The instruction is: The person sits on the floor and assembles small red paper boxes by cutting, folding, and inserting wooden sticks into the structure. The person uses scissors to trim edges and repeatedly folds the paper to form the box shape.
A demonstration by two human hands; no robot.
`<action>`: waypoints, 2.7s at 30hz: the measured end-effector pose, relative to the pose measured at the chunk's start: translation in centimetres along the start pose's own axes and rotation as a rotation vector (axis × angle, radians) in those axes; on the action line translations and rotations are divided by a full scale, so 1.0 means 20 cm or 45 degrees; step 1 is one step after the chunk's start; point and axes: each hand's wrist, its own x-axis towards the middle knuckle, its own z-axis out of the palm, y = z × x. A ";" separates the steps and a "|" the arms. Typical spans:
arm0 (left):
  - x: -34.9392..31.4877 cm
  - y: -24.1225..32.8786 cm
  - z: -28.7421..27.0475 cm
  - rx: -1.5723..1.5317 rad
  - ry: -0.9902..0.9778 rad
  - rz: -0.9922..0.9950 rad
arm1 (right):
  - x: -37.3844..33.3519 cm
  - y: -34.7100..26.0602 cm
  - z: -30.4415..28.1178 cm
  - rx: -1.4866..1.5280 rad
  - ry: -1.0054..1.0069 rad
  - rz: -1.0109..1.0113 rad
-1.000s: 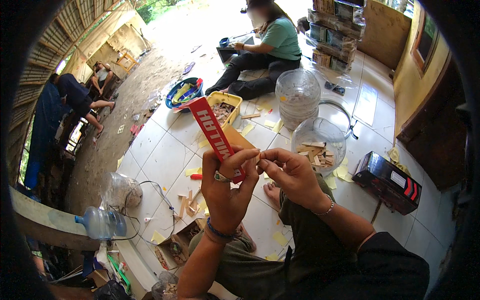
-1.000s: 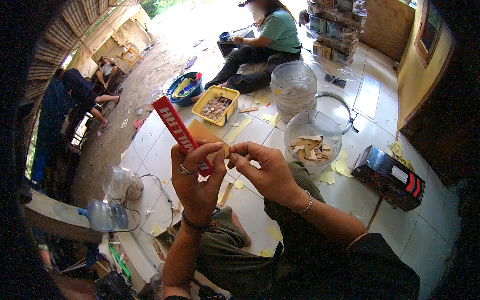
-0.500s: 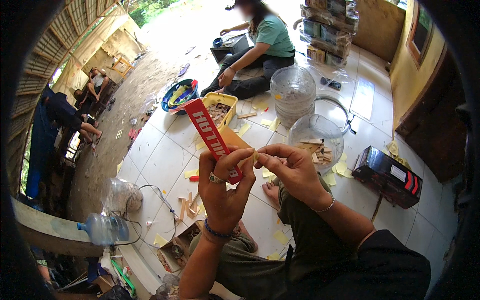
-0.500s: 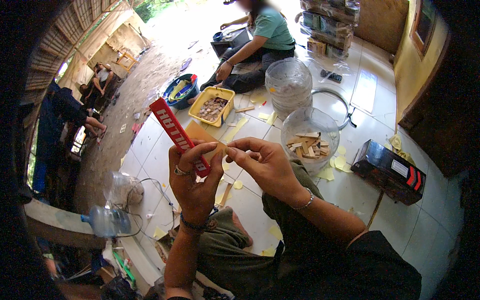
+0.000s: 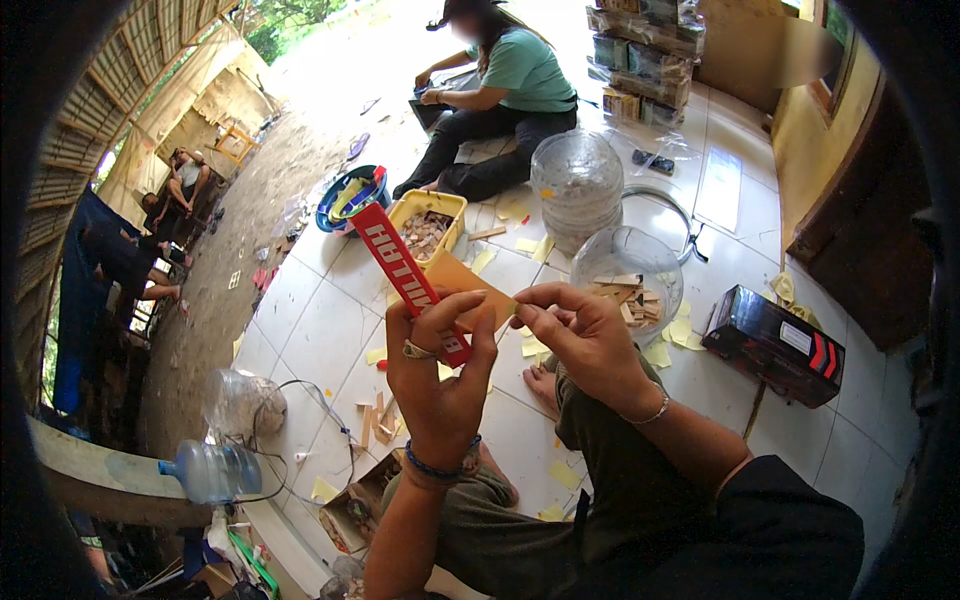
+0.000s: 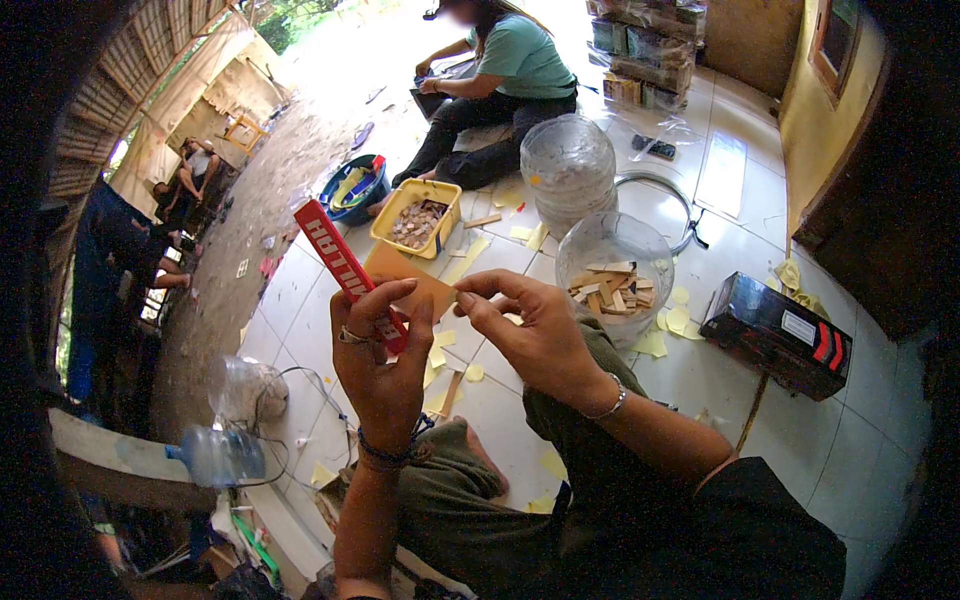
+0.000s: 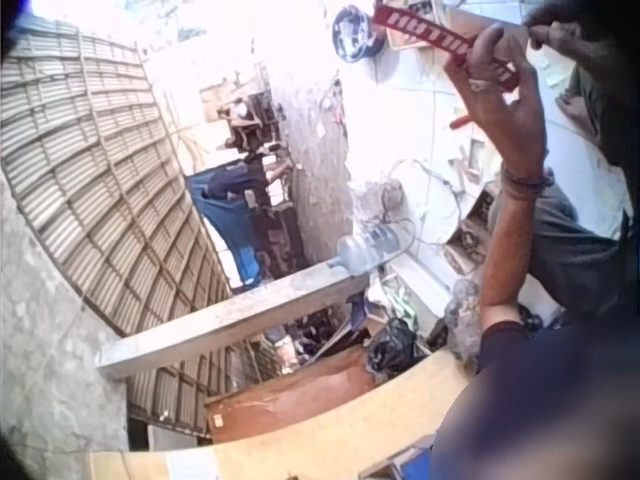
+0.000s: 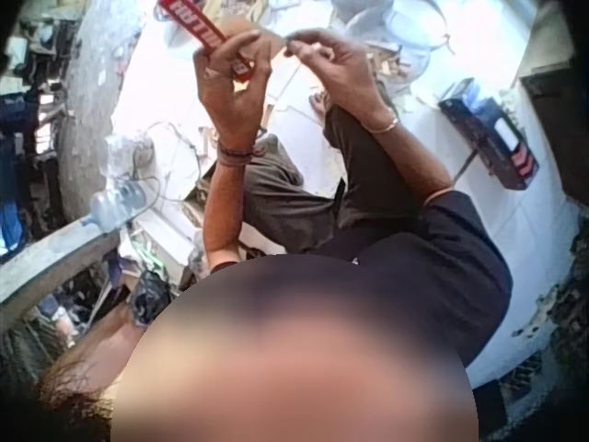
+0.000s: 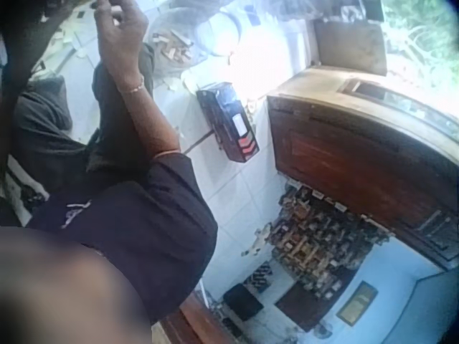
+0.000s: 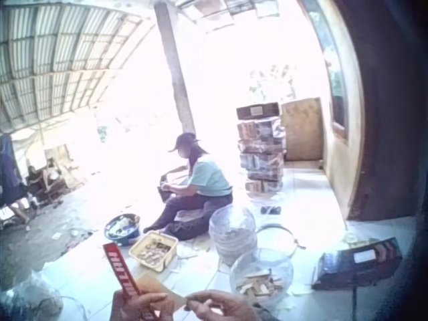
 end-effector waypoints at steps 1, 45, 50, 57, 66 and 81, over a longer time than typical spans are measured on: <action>0.00 0.00 0.00 -0.022 -0.006 -0.079 | 0.00 -0.01 -0.01 -0.240 0.039 -0.125; -0.02 -0.09 -0.07 -0.668 -0.333 -0.579 | 0.02 -0.05 -0.12 0.005 -0.389 0.254; -0.02 -0.09 -0.07 -0.543 -0.403 -0.454 | 0.02 -0.07 -0.14 0.008 -0.424 0.286; -0.01 -0.09 -0.07 -0.481 -0.423 -0.341 | 0.01 -0.04 -0.13 0.052 -0.368 0.294; -0.01 -0.10 -0.09 -0.474 -0.401 -0.402 | 0.01 -0.02 -0.13 -0.155 -0.360 0.216; -0.01 -0.08 -0.10 -0.397 -0.398 -0.409 | 0.01 -0.01 -0.13 -0.359 -0.396 0.004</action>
